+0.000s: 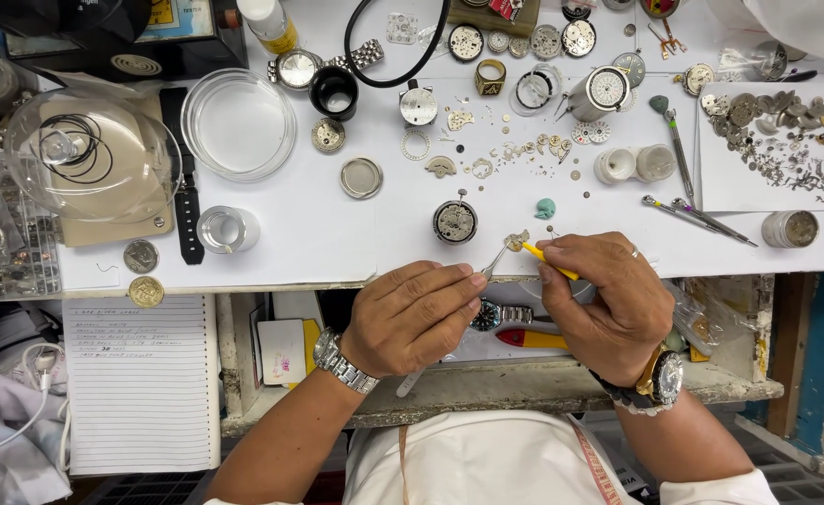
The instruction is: Repairing and assembling a watch mechanism by manipulating tiny gears and components with tweezers and specialized tools.
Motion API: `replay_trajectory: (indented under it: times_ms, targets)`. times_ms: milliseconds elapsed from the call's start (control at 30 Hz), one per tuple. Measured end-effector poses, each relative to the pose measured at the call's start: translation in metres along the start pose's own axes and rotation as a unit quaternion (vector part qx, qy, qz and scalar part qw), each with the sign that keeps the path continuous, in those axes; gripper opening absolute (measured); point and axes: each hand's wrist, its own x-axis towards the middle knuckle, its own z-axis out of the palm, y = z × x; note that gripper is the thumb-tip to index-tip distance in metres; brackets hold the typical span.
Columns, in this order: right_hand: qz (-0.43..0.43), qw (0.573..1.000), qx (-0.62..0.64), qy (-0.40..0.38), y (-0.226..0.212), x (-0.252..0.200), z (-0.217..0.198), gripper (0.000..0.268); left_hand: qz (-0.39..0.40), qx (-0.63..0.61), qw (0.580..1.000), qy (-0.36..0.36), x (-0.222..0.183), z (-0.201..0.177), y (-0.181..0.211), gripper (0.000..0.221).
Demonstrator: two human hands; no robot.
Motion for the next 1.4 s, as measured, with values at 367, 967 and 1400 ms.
replay_trajectory:
  times_ms: [367, 967, 1400]
  targets:
    - [-0.008, 0.998, 0.055, 0.042, 0.008, -0.007, -0.007, 0.01, -0.003, 0.002, 1.0, -0.004, 0.002, -0.001, 0.001, 0.005]
    - [-0.041, 0.991, -0.104, -0.077, 0.002, -0.044, -0.069, 0.046, -0.116, -0.139, 0.965, -0.188, 0.039, -0.036, 0.047, 0.01]
    - [-0.059, 0.992, 0.105, 0.041, 0.002, -0.047, -0.053, 0.028, -0.055, 0.013, 0.991, -0.125, 0.057, -0.027, 0.028, 0.04]
